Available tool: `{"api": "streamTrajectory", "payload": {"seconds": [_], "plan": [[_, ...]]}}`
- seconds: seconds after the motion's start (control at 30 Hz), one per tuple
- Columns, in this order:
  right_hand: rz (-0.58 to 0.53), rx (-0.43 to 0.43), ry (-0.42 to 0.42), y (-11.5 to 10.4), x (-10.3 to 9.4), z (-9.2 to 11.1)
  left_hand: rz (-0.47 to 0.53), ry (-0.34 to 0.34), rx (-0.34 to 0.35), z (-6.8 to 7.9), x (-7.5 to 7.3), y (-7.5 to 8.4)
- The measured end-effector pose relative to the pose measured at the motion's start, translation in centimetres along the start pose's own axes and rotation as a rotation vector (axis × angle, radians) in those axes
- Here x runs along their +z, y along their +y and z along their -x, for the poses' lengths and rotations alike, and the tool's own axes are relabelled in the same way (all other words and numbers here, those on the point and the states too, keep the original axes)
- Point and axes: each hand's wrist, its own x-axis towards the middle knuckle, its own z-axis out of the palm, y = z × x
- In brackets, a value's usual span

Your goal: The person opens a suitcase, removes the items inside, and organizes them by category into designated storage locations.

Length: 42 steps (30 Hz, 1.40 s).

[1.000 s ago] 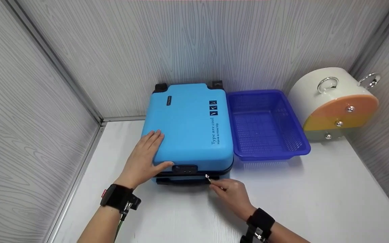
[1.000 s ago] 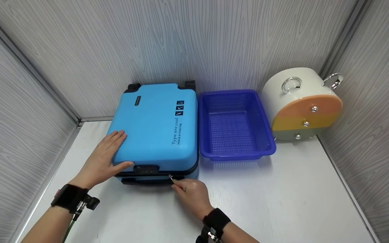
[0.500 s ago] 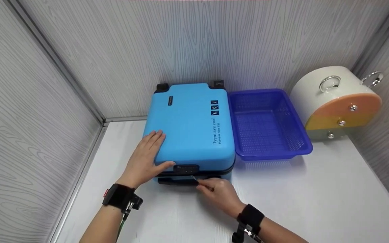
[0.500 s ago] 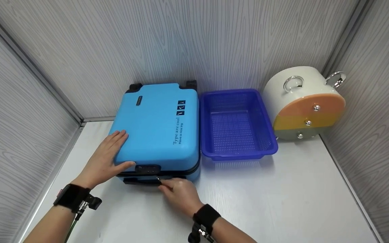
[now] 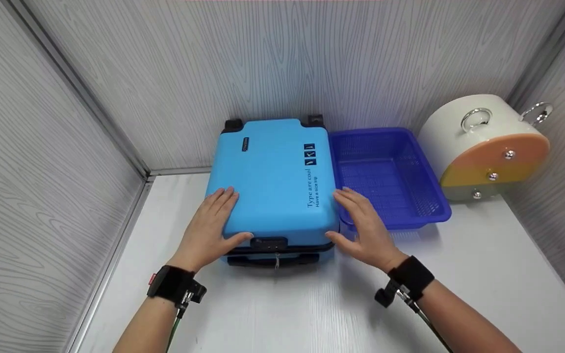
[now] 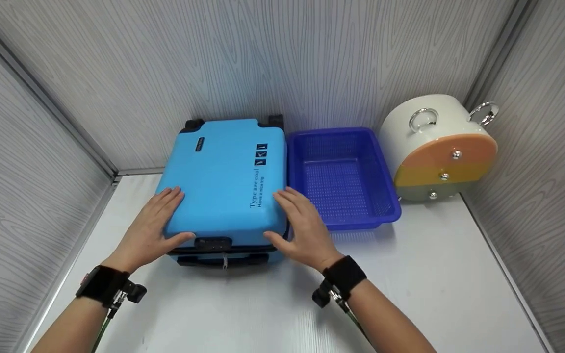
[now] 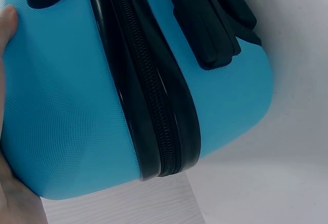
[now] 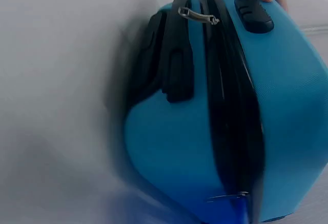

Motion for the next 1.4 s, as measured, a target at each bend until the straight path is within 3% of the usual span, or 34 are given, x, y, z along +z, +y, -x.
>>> {"api": "streamTrajectory", "payload": {"seconds": [0.13, 0.27, 0.47, 0.63, 0.7, 0.8, 0.9, 0.97, 1.0, 1.07, 1.17, 1.23, 1.3, 1.4], "plan": [[0.109, -0.123, -0.226, -0.4, 0.5, -3.2, 0.009, -0.007, -0.004, -0.1, 0.0, 0.0], [0.168, -0.197, -0.33, -0.7, 1.6, -5.2, 0.019, -0.004, -0.007, -0.1, 0.0, 0.0], [0.255, -0.235, -0.359, -0.9, 2.5, -6.2, 0.011, 0.004, -0.015, 0.2, -0.1, -0.1], [0.254, -0.247, -0.333, -0.9, 2.7, -6.2, -0.006, 0.046, -0.047, 0.7, 0.3, 0.4], [0.248, -0.25, -0.319, -0.8, 2.8, -6.1, -0.002, 0.108, -0.065, 1.2, 0.9, 1.1], [0.242, -0.258, -0.299, -0.8, 2.8, -6.0, 0.031, 0.288, -0.048, 2.3, 2.2, 2.3], [0.239, -0.268, -0.29, -0.8, 2.8, -5.9, 0.05, 0.485, 0.052, 3.8, 4.0, 3.6], [0.242, -0.269, -0.288, -0.8, 2.8, -5.8, 0.05, 0.544, 0.112, 4.8, 5.2, 4.6], [0.243, -0.268, -0.286, -0.8, 2.8, -5.8, 0.049, 0.535, 0.121, 5.3, 5.8, 5.1], [0.245, -0.264, -0.279, -0.7, 2.8, -5.8, 0.05, 0.451, 0.084, 6.0, 7.0, 6.2], [0.246, -0.256, -0.266, -0.7, 2.8, -5.9, 0.071, 0.271, -0.07, 6.2, 8.5, 7.6], [0.246, -0.254, -0.264, -0.7, 2.9, -5.9, 0.066, 0.189, -0.171, 6.0, 9.2, 8.3], [0.245, -0.252, -0.267, -0.8, 3.0, -5.8, 0.054, 0.172, -0.219, 5.8, 9.7, 8.9], [0.241, -0.239, -0.279, -0.9, 3.1, -5.8, 0.023, 0.201, -0.226, 5.3, 10.4, 9.4]]}}
